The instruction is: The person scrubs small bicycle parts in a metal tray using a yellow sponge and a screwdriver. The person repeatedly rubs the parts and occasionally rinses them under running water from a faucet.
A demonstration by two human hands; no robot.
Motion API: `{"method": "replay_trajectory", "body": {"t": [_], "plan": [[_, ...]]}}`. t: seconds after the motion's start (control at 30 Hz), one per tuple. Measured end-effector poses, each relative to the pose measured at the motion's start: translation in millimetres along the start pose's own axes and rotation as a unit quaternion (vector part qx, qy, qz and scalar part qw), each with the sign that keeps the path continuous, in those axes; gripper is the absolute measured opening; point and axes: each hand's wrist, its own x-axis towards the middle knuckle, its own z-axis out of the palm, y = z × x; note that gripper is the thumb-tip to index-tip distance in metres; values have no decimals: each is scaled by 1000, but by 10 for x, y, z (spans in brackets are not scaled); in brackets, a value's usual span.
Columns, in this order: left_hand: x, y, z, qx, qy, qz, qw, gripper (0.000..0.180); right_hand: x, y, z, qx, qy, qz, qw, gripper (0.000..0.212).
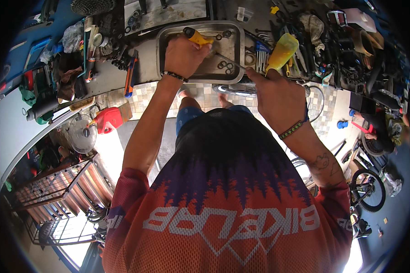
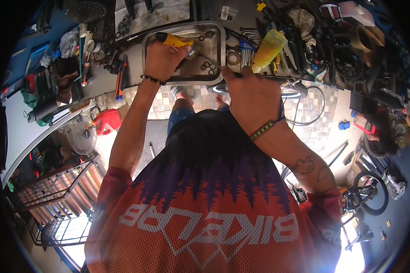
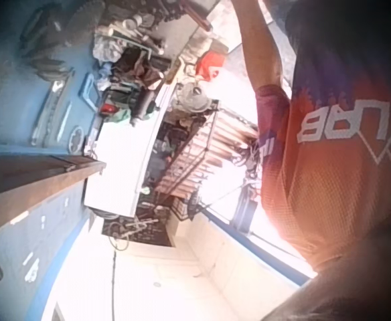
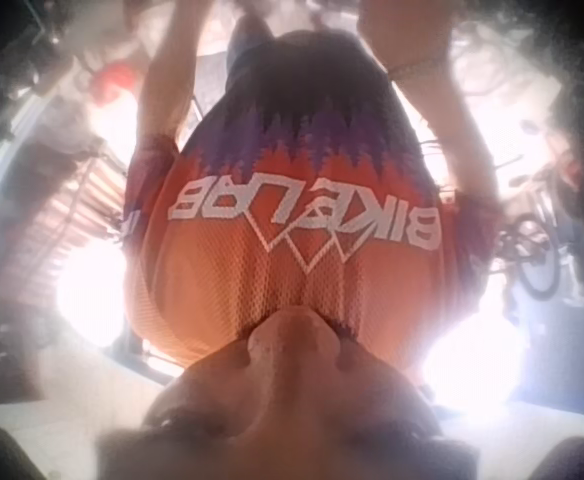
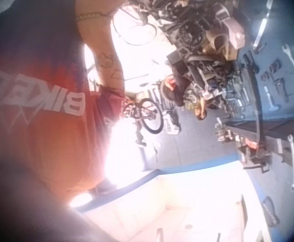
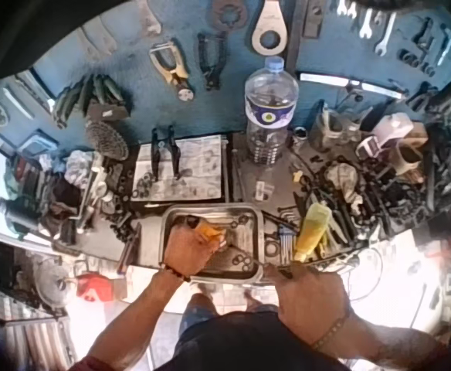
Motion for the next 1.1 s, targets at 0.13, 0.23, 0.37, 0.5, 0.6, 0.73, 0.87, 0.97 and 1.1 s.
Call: {"method": "replay_trajectory", "body": {"t": [0.13,0.23,0.37,0.5,0.6,0.73,0.87,0.97,1.1], "plan": [[4,-132,69,88,35,33,995,50,-16,-25,26,-24,-3,2,1000,47],[-18,-133,47,-10,1,0,1000,48,-16,-26,36,-14,-6,-1,1000,49],[16,65,-44,138,44,-10,989,41,-18,-35,4,-15,-13,8,1000,49],[-44,-65,33,56,8,31,998,41,-15,-45,27,-8,-2,4,1000,50],[-44,28,33,13,-14,-12,1000,43,-30,-30,42,-7,-1,3,1000,50],[-3,57,-27,83,5,-5,997,42,-12,-29,49,3,7,1,1000,49],[20,22,-62,68,-20,-4,997,41,-36,-37,42,-4,2,1,1000,47],[37,-26,-51,68,-1,5,998,43,-31,-24,42,2,10,0,1000,45],[70,-149,-50,21,-22,-1,1000,46,-50,-56,14,4,5,7,1000,43]]}}
